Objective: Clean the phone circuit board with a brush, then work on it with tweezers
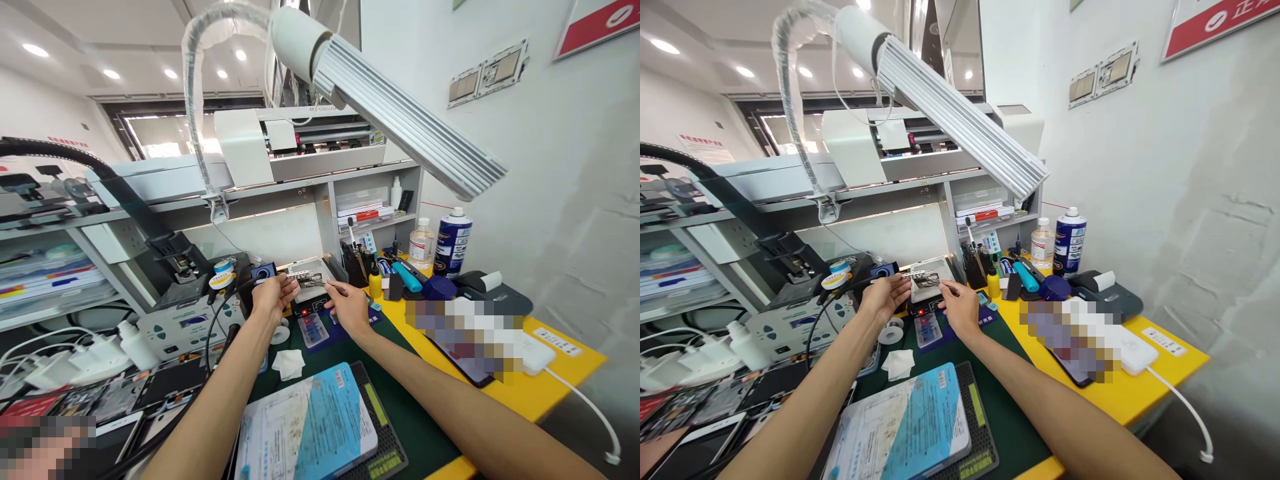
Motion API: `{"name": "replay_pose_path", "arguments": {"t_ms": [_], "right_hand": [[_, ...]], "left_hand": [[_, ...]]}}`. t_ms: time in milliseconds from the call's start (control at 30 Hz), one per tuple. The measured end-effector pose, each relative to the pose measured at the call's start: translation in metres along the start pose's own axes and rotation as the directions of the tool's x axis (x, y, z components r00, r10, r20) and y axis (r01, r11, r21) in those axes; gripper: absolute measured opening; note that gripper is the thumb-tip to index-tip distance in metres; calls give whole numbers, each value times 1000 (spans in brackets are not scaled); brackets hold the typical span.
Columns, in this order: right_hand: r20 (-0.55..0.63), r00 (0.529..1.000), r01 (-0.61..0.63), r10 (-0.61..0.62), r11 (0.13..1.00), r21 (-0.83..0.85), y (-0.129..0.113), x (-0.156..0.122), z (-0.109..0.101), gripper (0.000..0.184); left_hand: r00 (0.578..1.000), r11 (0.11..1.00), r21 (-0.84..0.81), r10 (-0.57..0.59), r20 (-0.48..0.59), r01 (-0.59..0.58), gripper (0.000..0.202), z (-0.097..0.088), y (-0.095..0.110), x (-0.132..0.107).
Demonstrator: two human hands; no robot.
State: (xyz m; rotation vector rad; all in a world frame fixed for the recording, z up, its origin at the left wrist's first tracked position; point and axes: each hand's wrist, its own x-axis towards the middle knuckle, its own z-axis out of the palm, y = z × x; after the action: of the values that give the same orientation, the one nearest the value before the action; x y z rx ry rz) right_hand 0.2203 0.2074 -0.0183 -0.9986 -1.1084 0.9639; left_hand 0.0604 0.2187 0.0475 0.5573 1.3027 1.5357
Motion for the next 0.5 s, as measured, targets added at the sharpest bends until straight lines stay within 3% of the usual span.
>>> {"name": "replay_pose_path", "arguments": {"t_ms": [300,500], "right_hand": [[2,1000,28,-28,1000,-14,2,-1,-1,33],[-1,999,34,-34,999,-28,3,-1,-1,32]], "left_hand": [[994,994,26,101,35,-102,23,-1,6,-27],[947,944,68,320,29,-322,13,-17,5,-66]]}}
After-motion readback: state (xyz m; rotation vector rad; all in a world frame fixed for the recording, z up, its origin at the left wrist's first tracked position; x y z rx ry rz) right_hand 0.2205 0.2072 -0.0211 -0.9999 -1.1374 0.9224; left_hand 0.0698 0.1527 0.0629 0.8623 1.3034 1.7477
